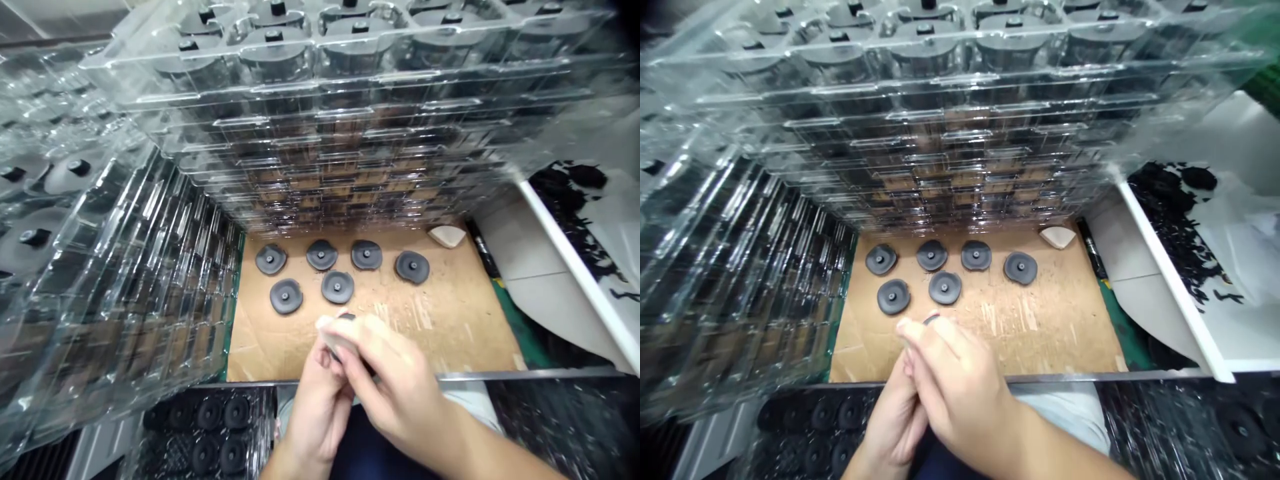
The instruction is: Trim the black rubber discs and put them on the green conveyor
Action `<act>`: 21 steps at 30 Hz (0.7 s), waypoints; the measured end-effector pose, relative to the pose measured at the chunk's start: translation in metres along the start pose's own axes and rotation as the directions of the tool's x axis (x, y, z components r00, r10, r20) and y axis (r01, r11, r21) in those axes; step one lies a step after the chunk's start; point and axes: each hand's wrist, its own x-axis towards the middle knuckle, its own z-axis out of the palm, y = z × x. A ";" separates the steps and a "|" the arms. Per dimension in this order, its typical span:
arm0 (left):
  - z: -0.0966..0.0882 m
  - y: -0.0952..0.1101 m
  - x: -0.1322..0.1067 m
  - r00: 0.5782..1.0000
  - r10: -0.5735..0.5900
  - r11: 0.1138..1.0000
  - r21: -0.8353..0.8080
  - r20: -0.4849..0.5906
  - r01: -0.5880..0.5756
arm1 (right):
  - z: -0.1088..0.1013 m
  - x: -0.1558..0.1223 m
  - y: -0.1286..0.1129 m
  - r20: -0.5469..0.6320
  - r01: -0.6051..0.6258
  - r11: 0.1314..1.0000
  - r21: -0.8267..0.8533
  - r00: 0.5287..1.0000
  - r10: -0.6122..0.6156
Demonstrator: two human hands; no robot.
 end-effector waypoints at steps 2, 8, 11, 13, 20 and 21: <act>0.004 0.002 -0.001 1.000 -0.008 1.000 0.010 -0.015 0.008 | 0.000 0.004 -0.010 0.138 -0.020 0.999 0.025 0.990 0.016; 0.014 0.010 -0.004 0.997 -0.012 0.997 0.071 0.075 0.006 | -0.003 -0.005 -0.012 -0.056 0.079 0.997 -0.018 0.995 -0.080; 0.017 0.013 -0.006 0.998 -0.008 0.996 0.094 0.061 0.003 | -0.010 -0.011 -0.015 0.115 0.021 0.998 0.055 0.993 -0.028; 0.020 0.012 -0.006 0.996 -0.026 0.994 0.107 0.087 0.016 | -0.013 -0.009 -0.016 0.088 -0.002 0.999 0.039 0.996 -0.001; 0.021 0.006 -0.010 0.983 -0.048 0.999 0.005 0.180 0.048 | -0.034 -0.023 -0.015 0.141 0.051 0.999 -0.008 0.989 -0.050; 0.022 0.007 -0.011 0.981 -0.050 0.998 -0.019 0.187 0.054 | -0.040 -0.028 -0.015 0.162 0.022 0.999 -0.044 0.987 -0.015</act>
